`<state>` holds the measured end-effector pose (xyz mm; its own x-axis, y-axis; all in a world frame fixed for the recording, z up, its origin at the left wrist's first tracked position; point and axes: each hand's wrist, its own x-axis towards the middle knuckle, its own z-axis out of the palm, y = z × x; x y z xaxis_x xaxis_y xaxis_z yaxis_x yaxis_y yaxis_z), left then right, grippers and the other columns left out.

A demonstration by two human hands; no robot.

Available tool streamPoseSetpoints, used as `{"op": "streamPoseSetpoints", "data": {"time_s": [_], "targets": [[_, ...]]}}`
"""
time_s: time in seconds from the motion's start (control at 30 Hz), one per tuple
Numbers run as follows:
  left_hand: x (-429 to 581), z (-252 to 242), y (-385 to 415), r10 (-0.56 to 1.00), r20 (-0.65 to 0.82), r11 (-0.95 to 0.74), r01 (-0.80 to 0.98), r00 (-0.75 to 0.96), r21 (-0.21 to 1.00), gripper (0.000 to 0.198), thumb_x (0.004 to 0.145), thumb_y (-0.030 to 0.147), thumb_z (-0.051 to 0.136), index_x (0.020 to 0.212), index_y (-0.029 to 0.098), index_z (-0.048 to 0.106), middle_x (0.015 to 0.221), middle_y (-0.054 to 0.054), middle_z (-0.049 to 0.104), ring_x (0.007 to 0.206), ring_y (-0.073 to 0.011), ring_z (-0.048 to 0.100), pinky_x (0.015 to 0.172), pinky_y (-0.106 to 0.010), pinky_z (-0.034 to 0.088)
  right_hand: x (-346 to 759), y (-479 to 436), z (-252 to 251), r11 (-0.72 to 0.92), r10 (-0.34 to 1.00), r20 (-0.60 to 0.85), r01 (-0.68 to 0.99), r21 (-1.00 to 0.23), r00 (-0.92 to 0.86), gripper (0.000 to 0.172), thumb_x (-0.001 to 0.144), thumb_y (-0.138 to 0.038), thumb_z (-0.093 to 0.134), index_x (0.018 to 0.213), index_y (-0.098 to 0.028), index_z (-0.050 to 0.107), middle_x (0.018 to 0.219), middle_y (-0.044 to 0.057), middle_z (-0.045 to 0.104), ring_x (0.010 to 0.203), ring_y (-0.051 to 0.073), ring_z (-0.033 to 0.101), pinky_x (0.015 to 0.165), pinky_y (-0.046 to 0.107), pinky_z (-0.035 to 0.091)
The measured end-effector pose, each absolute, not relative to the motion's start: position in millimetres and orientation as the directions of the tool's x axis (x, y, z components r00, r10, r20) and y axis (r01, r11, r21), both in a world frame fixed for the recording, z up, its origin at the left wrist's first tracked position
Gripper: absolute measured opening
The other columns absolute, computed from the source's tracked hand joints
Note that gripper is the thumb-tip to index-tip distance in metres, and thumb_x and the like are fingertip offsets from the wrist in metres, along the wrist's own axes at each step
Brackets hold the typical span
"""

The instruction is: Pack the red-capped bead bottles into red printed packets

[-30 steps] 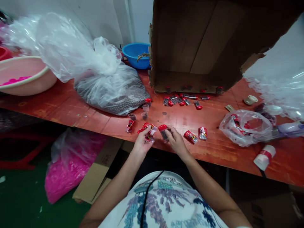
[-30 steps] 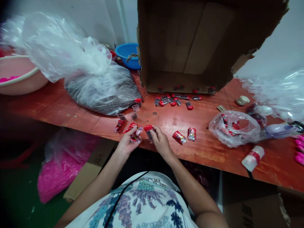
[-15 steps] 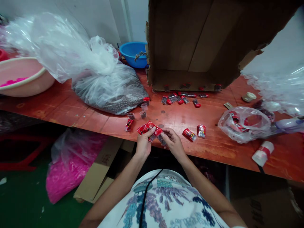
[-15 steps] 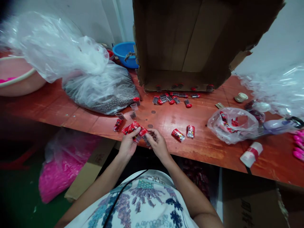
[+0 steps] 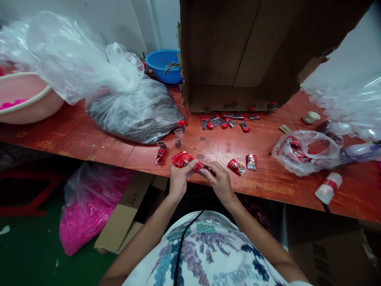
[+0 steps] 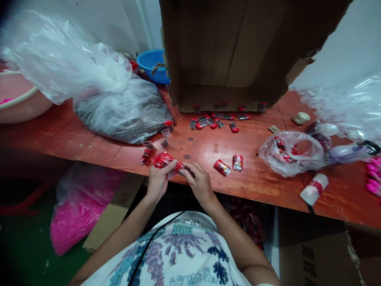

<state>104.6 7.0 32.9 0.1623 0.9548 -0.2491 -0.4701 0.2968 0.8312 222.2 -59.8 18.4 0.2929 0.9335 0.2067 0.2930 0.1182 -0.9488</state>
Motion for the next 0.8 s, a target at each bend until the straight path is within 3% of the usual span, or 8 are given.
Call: {"op": "streamPoseSetpoints", "data": {"time_s": [0.17, 0.23, 0.4, 0.6, 0.7, 0.8], "targets": [[105.8, 40.5, 4.4, 0.946, -0.2, 0.295, -0.416, 0.257, 0.86, 0.018, 0.057, 0.018, 0.08, 0.066, 0.014, 0.064, 0.064, 0.0, 0.064, 0.058, -0.012, 0.06, 0.061, -0.023, 0.049, 220.7, -59.5, 15.6, -0.045, 0.92, -0.038, 0.01, -0.999, 0.39, 0.026, 0.081, -0.041, 0.062, 0.098, -0.021, 0.065, 0.076, 0.0, 0.064, 0.061, 0.013, 0.057, 0.053, 0.023, 0.046], [105.7, 40.1, 3.2, 0.933, -0.223, 0.328, -0.409, 0.283, 0.852, 0.02, 0.056, 0.017, 0.08, 0.071, 0.014, 0.067, 0.069, -0.002, 0.068, 0.063, -0.0142, 0.062, 0.065, -0.025, 0.051, 221.0, -58.9, 14.1, -0.071, 0.915, -0.094, -0.072, -0.995, 0.393, 0.027, 0.081, -0.041, 0.062, 0.099, -0.021, 0.064, 0.077, 0.001, 0.064, 0.062, 0.013, 0.057, 0.053, 0.023, 0.047], [104.1, 33.2, 2.4, 0.921, -0.288, 0.378, -0.424, 0.261, 0.823, 0.022, 0.055, 0.015, 0.081, 0.072, 0.013, 0.067, 0.07, -0.003, 0.069, 0.063, -0.0149, 0.064, 0.067, -0.027, 0.052, 223.5, -60.4, 11.1, 0.042, 0.955, 0.073, 0.112, -0.993, 0.288, 0.032, 0.08, -0.029, 0.063, 0.112, -0.027, 0.063, 0.103, 0.004, 0.06, 0.096, 0.018, 0.058, 0.083, 0.031, 0.049], [100.8, 30.8, 4.5, 0.917, -0.303, 0.39, -0.427, 0.257, 0.816, 0.025, 0.051, 0.013, 0.082, 0.066, 0.014, 0.062, 0.06, 0.002, 0.063, 0.054, -0.0112, 0.059, 0.057, -0.023, 0.051, 221.4, -67.8, 7.4, 0.09, 0.952, 0.144, 0.205, -0.975, 0.269, 0.035, 0.082, -0.023, 0.059, 0.116, -0.03, 0.063, 0.103, 0.004, 0.054, 0.098, 0.018, 0.056, 0.084, 0.031, 0.048], [99.9, 32.3, 6.2, 0.888, -0.327, 0.437, -0.372, 0.323, 0.819, 0.028, 0.05, 0.013, 0.083, 0.069, 0.013, 0.063, 0.062, 0.0, 0.064, 0.056, -0.0141, 0.062, 0.059, -0.026, 0.053, 220.5, -69.2, 4.1, 0.011, 0.951, 0.009, -0.007, -1.0, 0.308, 0.032, 0.079, -0.027, 0.064, 0.111, -0.028, 0.065, 0.1, 0.003, 0.058, 0.091, 0.018, 0.058, 0.079, 0.032, 0.051], [101.0, 33.6, 6.0, 0.858, -0.36, 0.487, -0.362, 0.366, 0.794, 0.042, 0.048, 0.01, 0.083, 0.086, 0.014, 0.066, 0.071, -0.003, 0.069, 0.064, -0.0175, 0.066, 0.065, -0.029, 0.054, 221.5, -69.3, 1.8, -0.085, 0.946, -0.151, -0.232, -0.969, 0.285, 0.036, 0.075, -0.031, 0.068, 0.111, -0.026, 0.064, 0.096, 0.002, 0.063, 0.08, 0.017, 0.06, 0.071, 0.032, 0.054]]}}
